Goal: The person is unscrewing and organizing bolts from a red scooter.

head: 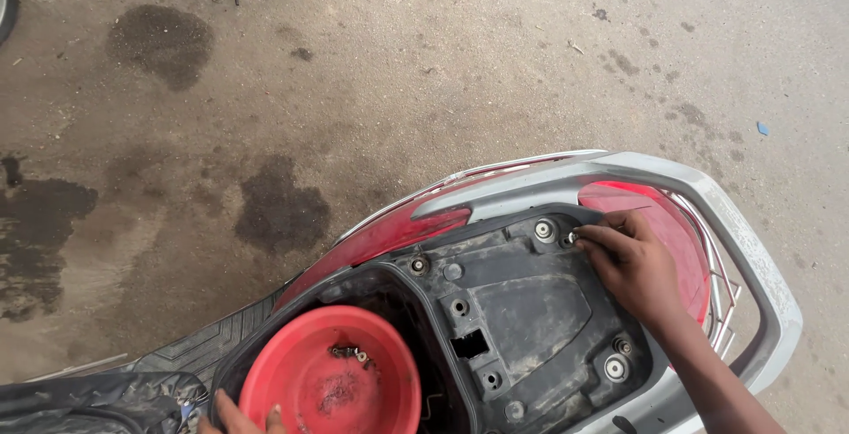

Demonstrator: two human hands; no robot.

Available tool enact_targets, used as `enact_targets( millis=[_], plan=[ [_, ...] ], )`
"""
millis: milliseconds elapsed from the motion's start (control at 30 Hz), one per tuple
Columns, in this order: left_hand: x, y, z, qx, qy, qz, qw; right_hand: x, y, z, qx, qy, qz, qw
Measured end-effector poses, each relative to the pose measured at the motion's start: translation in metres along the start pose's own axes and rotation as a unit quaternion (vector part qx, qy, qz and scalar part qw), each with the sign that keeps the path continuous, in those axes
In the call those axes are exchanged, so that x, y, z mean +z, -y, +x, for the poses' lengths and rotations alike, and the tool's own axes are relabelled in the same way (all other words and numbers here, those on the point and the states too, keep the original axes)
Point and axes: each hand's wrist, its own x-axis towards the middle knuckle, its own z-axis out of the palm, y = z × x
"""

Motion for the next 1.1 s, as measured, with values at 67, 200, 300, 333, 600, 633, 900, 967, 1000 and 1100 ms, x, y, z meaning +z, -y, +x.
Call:
enact_targets(
  millis=[67, 200, 300, 333, 600, 633, 900, 967, 1000, 1100],
  plan=[
    [-0.088, -0.112, -0.016, 0.019, -0.024, 0.040, 0.999, -0.002, 0.002, -0.008, 0.003, -0.016, 0.040, 0.999],
    [-0.139, -0.267, -0.030, 0.304, -0.040, -0.128, 0.943, -0.002, -0.004, -0.020, 0.020, -0.114, 0.179, 0.977],
    [-0.140, -0.375, -0.041, 0.444, 0.029, -0.254, 0.859, 0.016, -0.017, 0.000, 0.063, -0.137, 0.248, 0.957],
    [-0.137, -0.405, -0.056, 0.485, 0.091, -0.304, 0.815, 0.016, -0.019, -0.009, 0.102, -0.132, 0.268, 0.949],
    [-0.077, -0.490, -0.094, 0.464, 0.050, -0.293, 0.834, 0.018, -0.019, -0.013, 0.183, -0.127, 0.261, 0.939],
    [-0.073, -0.490, -0.095, 0.454, 0.028, -0.287, 0.843, 0.019, -0.017, -0.013, 0.180, -0.124, 0.247, 0.944],
    [-0.074, -0.493, -0.102, 0.460, -0.027, -0.249, 0.852, 0.014, -0.006, -0.010, 0.052, -0.114, 0.087, 0.988],
    [-0.072, -0.495, -0.102, 0.456, -0.036, -0.247, 0.854, 0.014, -0.001, -0.002, -0.006, -0.108, 0.039, 0.993],
    [-0.073, -0.492, -0.101, 0.459, -0.034, -0.246, 0.853, 0.015, 0.003, -0.002, -0.025, -0.098, 0.003, 0.995],
    [-0.071, -0.490, -0.100, 0.465, -0.021, -0.252, 0.849, 0.015, -0.002, -0.003, -0.034, -0.077, -0.027, 0.996]
  ],
)
